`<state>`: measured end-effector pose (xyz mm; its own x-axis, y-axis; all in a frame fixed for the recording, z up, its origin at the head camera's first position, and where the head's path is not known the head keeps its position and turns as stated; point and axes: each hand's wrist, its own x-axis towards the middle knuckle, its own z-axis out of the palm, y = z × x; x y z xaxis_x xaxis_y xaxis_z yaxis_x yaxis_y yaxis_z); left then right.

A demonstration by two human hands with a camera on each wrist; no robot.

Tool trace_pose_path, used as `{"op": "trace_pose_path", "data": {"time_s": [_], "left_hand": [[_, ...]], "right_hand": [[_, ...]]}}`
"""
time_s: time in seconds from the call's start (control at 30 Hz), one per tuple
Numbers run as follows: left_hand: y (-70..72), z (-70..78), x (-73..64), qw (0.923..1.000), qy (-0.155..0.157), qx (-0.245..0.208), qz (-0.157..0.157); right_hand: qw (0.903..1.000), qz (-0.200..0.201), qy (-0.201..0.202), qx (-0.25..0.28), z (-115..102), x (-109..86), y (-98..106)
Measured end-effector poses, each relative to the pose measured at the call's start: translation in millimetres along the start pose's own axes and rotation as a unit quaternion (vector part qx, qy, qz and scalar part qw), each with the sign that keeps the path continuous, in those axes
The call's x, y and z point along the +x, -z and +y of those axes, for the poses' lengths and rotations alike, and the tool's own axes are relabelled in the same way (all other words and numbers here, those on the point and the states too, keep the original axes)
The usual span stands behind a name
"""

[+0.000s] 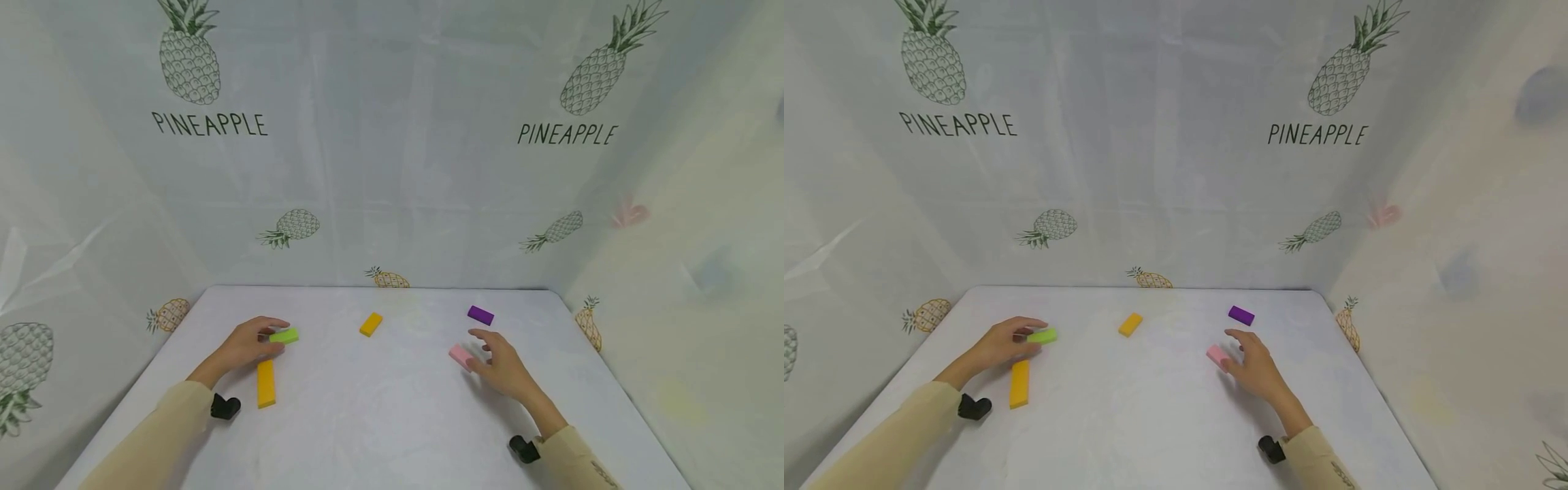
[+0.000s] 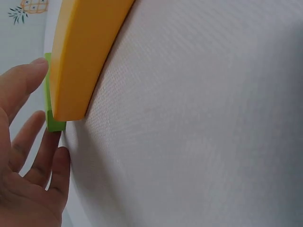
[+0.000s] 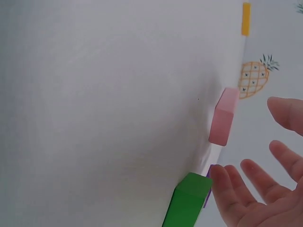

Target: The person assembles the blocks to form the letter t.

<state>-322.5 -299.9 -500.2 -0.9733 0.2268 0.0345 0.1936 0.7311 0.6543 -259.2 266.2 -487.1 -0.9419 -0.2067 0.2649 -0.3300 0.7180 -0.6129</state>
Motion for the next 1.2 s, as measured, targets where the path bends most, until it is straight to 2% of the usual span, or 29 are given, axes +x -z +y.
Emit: {"op": "trace_pose_path", "data": {"time_s": [0.53,0.73,0.87,1.2], "left_hand": [[-2.6,-7.8,6.9,0.9998,-0.017,0.007,0.006],[-3.8,-7.0,6.4,0.9999,-0.009,0.008,0.0],[-3.2,-4.3,4.7,0.9998,-0.016,0.013,-0.004],[-4.2,-3.6,3.5,0.9997,-0.021,0.015,0.001]], "right_hand": [[0.9998,-0.007,-0.017,0.002,0.1,4.0,-5.8],[0.9992,-0.017,-0.035,-0.009,-0.1,4.0,-8.1],[0.9986,-0.025,-0.046,-0.008,-2.1,4.6,-8.8],[0.9985,-0.028,-0.046,-0.011,-3.5,4.8,-7.6]]}}
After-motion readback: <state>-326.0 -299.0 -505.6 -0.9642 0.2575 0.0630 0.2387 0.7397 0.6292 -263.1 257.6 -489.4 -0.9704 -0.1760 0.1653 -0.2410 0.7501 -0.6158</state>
